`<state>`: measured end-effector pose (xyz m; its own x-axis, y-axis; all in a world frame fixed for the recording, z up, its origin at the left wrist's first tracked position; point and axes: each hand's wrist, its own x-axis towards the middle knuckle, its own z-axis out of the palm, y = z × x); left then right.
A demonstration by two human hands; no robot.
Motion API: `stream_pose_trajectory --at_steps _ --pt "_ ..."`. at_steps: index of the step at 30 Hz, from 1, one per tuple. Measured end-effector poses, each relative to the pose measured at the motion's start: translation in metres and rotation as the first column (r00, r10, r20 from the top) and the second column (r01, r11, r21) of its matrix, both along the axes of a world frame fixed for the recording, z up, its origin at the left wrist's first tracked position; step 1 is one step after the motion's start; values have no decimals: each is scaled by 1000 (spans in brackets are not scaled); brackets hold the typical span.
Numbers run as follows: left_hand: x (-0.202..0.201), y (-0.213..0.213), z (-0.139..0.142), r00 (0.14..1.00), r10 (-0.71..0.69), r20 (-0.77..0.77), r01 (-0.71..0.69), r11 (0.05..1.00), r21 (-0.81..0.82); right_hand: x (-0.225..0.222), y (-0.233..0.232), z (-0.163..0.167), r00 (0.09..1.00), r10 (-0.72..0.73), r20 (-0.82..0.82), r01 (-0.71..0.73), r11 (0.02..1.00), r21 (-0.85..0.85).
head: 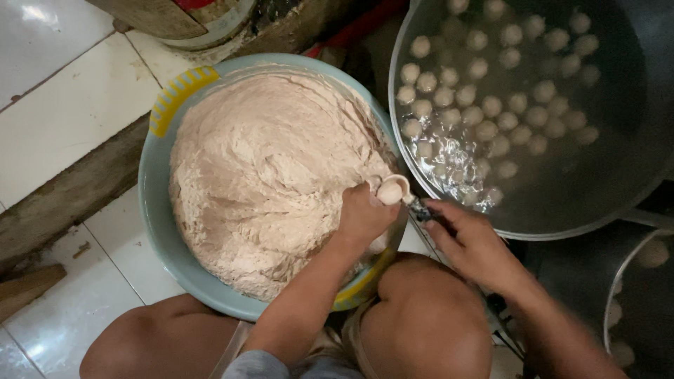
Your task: The person scoops dough from a large basin using a spoon and drops small dough balls into a pot of boiling water. The process is repeated continuously, with the person using one hand to hold the dough and the other to scoop and release the balls.
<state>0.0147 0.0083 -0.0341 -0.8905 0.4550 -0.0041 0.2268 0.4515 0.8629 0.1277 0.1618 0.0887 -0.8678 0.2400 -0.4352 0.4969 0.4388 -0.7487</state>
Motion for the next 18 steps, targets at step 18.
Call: stream_pose_trajectory --at_steps 18 --pt "-1 0 27 993 -40 -115 39 999 -7 -3 60 -36 982 -24 -189 99 911 400"
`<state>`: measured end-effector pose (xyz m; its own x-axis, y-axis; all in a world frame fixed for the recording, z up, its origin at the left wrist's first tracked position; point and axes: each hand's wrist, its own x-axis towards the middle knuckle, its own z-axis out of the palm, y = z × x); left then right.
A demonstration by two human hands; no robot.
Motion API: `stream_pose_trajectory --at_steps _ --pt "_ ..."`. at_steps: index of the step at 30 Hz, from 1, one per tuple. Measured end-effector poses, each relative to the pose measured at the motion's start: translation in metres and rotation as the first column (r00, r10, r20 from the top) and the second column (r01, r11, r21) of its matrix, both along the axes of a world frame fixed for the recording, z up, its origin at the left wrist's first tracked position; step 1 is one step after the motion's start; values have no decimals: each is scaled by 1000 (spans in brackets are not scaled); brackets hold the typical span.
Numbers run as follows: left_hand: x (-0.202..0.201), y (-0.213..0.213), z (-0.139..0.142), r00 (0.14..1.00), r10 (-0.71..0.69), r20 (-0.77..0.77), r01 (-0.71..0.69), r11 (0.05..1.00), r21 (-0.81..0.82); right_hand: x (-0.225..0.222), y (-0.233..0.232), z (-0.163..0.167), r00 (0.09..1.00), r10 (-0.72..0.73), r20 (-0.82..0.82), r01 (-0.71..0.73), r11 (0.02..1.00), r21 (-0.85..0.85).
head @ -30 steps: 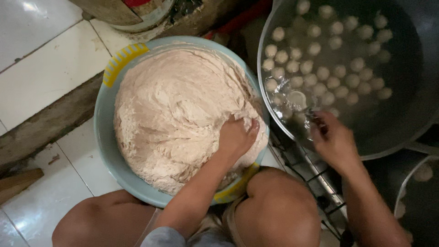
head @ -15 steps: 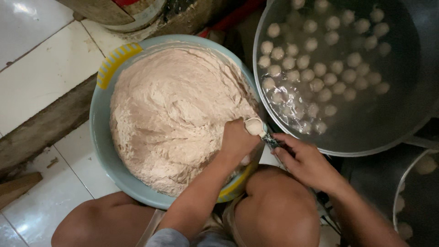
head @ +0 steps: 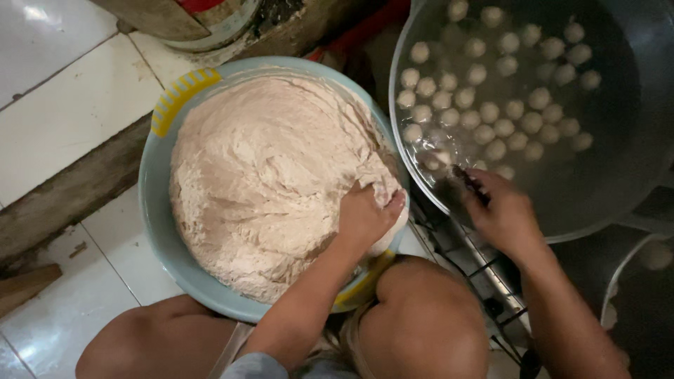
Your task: The person scoops dough from a large basin using a spoon and drops small dough balls into a pot of boiling water. The process is repeated continuously, with the person using one hand to hold the dough and the other to scoop and release the balls.
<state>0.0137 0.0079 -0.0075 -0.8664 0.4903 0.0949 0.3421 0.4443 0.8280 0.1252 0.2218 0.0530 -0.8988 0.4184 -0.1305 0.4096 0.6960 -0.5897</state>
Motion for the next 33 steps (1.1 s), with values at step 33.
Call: stream_pose_trajectory --at_steps 33 --pt "2 -9 -18 999 44 21 -36 956 -292 3 18 -23 987 -157 48 149 980 129"
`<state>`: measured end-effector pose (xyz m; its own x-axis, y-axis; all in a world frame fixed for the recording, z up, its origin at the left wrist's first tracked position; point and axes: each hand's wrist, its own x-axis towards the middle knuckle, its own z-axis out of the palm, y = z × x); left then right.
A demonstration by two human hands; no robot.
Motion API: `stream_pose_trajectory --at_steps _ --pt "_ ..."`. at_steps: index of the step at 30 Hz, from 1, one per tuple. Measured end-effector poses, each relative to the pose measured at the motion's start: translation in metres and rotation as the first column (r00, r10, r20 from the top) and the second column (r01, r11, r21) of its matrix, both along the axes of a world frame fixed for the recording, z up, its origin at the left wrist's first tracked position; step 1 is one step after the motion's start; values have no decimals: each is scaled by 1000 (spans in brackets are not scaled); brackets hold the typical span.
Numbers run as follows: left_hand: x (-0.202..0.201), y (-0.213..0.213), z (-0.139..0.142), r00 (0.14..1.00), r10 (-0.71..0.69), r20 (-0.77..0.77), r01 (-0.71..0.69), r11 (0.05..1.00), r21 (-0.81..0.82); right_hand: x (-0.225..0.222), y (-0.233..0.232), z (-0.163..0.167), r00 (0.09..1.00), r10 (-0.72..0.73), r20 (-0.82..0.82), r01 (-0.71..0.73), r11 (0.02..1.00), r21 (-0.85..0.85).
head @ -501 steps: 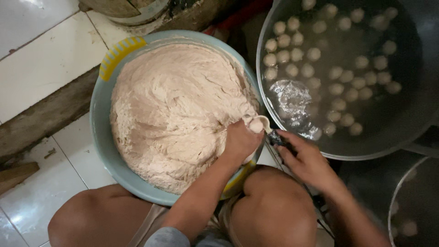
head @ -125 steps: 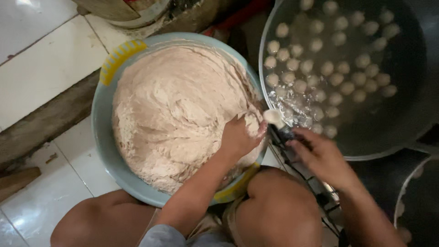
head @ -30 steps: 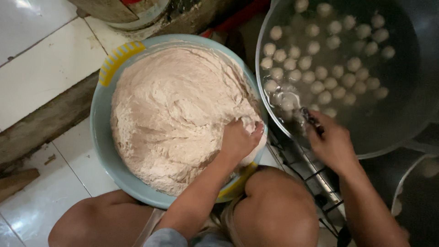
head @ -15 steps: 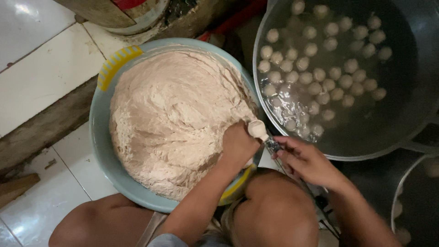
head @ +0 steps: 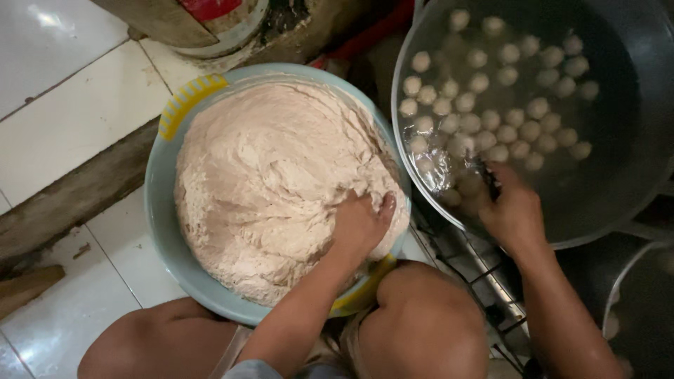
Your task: The person scoops dough from a large basin using a spoon and drops small dough balls into a pot of boiling water. The process is repeated continuously, with the person using one hand to hold the dough and the other to scoop and release the balls.
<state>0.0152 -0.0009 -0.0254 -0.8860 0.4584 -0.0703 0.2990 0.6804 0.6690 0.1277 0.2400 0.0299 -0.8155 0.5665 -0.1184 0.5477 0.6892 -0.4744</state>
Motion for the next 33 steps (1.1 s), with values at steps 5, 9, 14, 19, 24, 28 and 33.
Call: stream_pose_trajectory --at_steps 5,9,14,19,24,28,33 --pt "8 5 -10 990 -16 -140 56 957 286 12 -33 22 999 -45 -14 31 851 -524" --pt "11 9 -10 998 56 -3 -49 899 435 14 -61 38 990 86 112 16 720 -693" --pt "8 12 -6 987 -11 159 -35 958 285 12 -77 50 973 215 81 -131 810 -572" --pt "2 15 8 991 -16 135 -7 986 169 10 -67 40 978 88 188 114 529 -841" --pt "2 12 23 995 12 -98 -12 1000 -7 16 -43 24 987 -4 163 126 652 -747" --pt "4 12 20 1000 -19 -5 19 1000 -21 13 -21 16 997 74 -13 -74 959 -275" --pt "3 10 10 998 -30 58 13 961 275 10 -14 20 999 -35 0 34 982 -183"
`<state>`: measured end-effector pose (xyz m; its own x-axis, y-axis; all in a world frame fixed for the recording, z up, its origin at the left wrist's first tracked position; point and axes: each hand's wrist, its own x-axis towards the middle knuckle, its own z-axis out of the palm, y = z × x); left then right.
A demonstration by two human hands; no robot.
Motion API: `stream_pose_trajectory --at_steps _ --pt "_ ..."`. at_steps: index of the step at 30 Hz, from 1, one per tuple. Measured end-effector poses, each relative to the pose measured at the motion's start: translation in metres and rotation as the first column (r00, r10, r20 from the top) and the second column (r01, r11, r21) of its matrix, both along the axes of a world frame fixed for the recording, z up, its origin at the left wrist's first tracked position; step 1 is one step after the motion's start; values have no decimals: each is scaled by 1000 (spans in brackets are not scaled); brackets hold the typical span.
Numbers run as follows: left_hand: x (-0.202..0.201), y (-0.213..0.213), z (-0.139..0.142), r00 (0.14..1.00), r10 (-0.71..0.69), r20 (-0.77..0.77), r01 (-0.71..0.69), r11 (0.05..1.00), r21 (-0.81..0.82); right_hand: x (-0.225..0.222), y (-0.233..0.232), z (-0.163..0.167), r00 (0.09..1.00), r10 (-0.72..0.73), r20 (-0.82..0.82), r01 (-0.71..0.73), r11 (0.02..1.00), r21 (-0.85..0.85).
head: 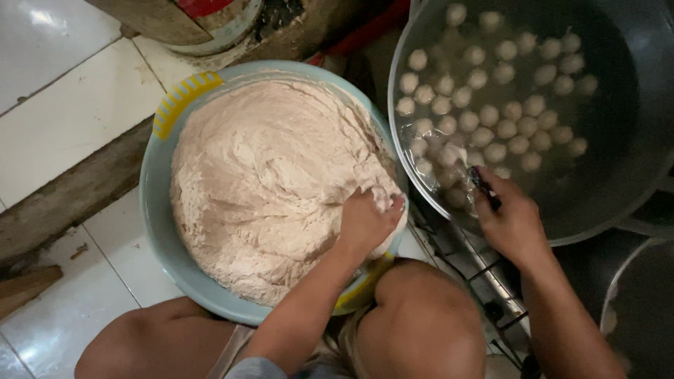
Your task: The person scoops dough from a large basin using a spoon and drops small dough balls into a pot of boiling water. The process is repeated continuously, with the person using one hand to hold the dough and the other to scoop and release the balls.
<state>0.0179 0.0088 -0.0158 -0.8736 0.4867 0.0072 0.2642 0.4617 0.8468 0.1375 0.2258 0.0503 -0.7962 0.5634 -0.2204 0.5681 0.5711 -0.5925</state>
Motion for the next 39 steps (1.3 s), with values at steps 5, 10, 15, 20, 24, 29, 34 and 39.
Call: stream_pose_trajectory --at_steps 5,10,15,20,24,29,34,39 --pt "7 4 -2 992 59 110 -69 994 90 7 -31 11 990 143 -8 -136 920 -369" --pt "7 7 -9 996 -1 91 2 1000 -13 5 -59 21 969 238 64 -185 874 -449" --pt "3 10 0 995 5 97 12 985 -171 -2 -56 20 978 157 138 -1 665 -747" --pt "0 -14 26 967 -33 252 135 905 -402 -2 -44 6 970 124 209 87 626 -775" --pt "14 -42 33 955 17 295 191 726 -661 0 -18 -8 975 15 222 136 747 -651" --pt "13 -39 9 990 -93 104 137 791 -597 -14 7 -27 992 127 7 -128 991 46" --pt "-12 -23 -9 999 2 35 15 889 -457 -22 9 -24 987 6 160 -37 980 194" --pt "-16 -16 -14 977 -120 -175 69 959 -274 -21 8 -10 987 -65 147 33 977 209"
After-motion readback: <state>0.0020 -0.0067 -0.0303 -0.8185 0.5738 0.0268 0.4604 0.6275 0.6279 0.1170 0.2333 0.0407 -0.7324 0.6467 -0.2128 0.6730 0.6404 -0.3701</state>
